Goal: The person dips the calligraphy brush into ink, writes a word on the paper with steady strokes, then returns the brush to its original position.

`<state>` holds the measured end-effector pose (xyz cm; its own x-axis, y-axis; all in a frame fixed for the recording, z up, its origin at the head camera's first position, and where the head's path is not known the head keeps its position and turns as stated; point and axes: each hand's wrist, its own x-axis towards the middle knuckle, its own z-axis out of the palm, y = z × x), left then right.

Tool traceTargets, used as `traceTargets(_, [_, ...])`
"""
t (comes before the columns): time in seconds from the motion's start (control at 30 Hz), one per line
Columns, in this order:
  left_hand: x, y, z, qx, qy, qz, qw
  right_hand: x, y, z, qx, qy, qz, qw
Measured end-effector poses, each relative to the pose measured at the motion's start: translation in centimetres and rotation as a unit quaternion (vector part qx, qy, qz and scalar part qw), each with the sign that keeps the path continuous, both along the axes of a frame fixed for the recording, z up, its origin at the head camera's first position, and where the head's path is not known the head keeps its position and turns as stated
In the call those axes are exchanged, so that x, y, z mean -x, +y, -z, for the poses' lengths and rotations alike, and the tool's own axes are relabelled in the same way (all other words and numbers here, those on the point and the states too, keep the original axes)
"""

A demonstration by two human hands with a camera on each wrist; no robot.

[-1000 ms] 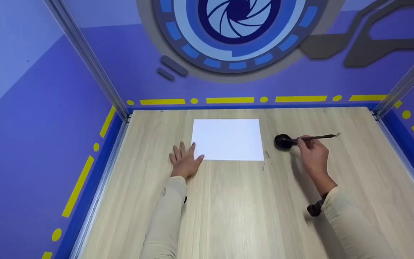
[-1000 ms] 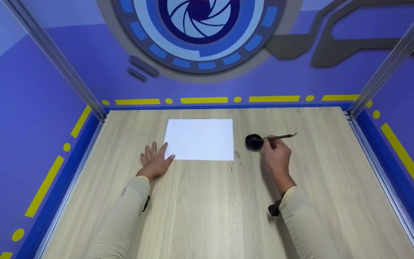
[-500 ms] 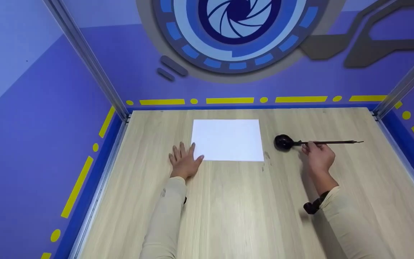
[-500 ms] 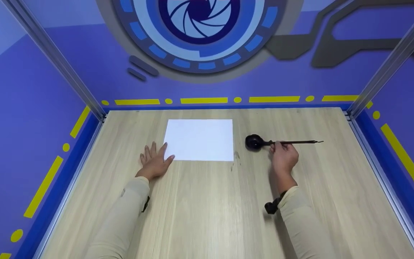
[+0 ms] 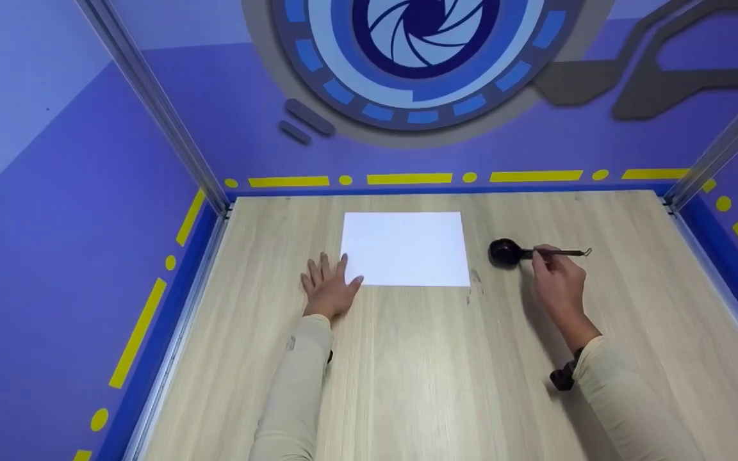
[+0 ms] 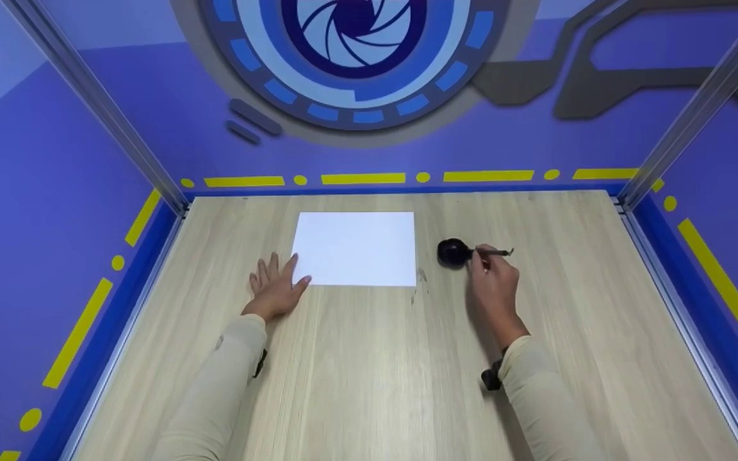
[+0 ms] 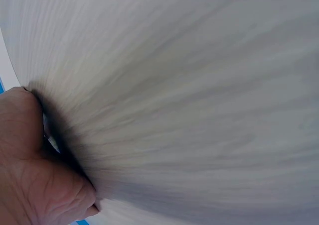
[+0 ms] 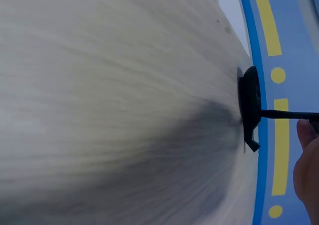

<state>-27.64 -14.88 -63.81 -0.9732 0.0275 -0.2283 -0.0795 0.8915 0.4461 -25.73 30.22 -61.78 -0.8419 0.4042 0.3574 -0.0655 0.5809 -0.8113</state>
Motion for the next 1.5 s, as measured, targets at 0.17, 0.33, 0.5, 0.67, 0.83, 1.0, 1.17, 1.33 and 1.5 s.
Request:
traceTargets(0.17, [-0.3,0.0,0.0,0.0,0.005,0.001,1.0,-0.4,-0.4,0.4,-0.028,0.012,-0.015,0.999])
traceTargets(0.33, [-0.1,-0.1,0.2,-0.001,0.006,-0.002,1.0,-0.5,-0.7,0.0,0.014,-0.012,-0.017,1.0])
traceTargets(0.5, [0.5,-0.1,1.0,-0.009,-0.011,-0.003,0.9999,-0.2,-0.5,-0.7,0.192,-0.051,-0.007,0.98])
traceTargets(0.67, [0.7,-0.1,1.3,-0.004,-0.013,-0.005,0.9999,-0.2,-0.5,-2.2,0.403,-0.046,0.007,0.914])
traceTargets(0.83, [0.6,-0.2,1.5,-0.017,-0.004,-0.004,0.9998,-0.1,-0.1,-1.8,0.369,-0.056,0.038,0.927])
traceTargets(1.0, [0.2,-0.2,0.9,-0.033,0.02,-0.003,0.9992,0.3,0.2,-1.3,0.28,-0.044,0.049,0.958])
traceTargets(1.17, [0.2,-0.1,0.6,-0.013,0.016,-0.004,0.9998,0.5,0.2,-1.7,0.275,-0.027,0.044,0.96])
traceTargets(1.33, [0.2,0.0,0.4,0.009,0.009,-0.002,0.9999,0.6,0.3,-2.1,0.323,-0.026,0.044,0.945])
traceTargets(1.5, [0.1,0.1,0.3,0.008,0.007,0.001,0.9999,0.7,0.5,-2.4,0.353,-0.018,0.037,0.935])
